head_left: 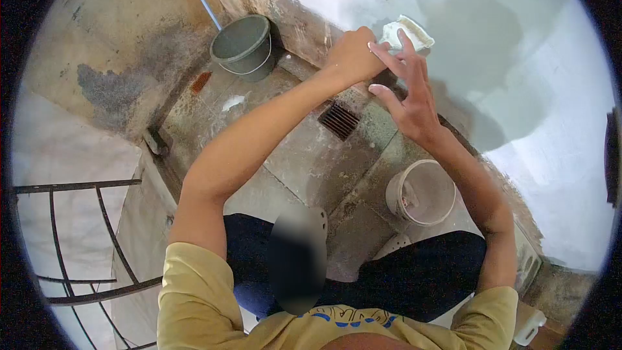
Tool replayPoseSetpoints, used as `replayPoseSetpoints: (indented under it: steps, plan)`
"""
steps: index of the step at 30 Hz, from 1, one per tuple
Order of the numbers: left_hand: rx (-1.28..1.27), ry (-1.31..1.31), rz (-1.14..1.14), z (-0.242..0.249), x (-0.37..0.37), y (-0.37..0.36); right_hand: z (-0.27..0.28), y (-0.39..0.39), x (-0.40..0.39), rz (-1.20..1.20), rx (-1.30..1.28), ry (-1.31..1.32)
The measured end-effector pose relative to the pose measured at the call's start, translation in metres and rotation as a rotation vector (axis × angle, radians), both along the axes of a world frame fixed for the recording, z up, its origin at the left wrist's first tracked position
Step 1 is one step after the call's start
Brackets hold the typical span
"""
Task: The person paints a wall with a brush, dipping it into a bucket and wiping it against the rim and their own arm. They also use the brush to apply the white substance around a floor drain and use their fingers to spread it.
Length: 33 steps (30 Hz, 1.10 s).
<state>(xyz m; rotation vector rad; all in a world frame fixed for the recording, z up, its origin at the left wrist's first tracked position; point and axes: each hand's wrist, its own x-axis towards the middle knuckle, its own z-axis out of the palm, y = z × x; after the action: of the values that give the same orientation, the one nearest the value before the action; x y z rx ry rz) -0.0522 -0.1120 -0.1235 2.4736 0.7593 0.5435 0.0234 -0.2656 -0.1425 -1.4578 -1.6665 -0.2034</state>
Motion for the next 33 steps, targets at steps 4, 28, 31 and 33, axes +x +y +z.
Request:
replayPoseSetpoints:
  steps: [4,28,31,33]
  plan:
    - [-0.043,0.049,-0.021,0.007,0.001,-0.009,-0.002,-0.004,0.005,0.031,-0.001,0.063]
    - [-0.102,0.173,0.139,-0.161,-0.106,0.028,0.002,0.046,0.001,0.217,-0.350,0.583]
    - [-0.298,0.136,0.107,-0.191,-0.156,0.029,0.000,0.089,-0.003,0.139,-0.315,0.265]
    - [-0.376,0.155,0.142,-0.197,-0.189,0.019,0.002,0.116,-0.013,0.253,-0.411,0.519]
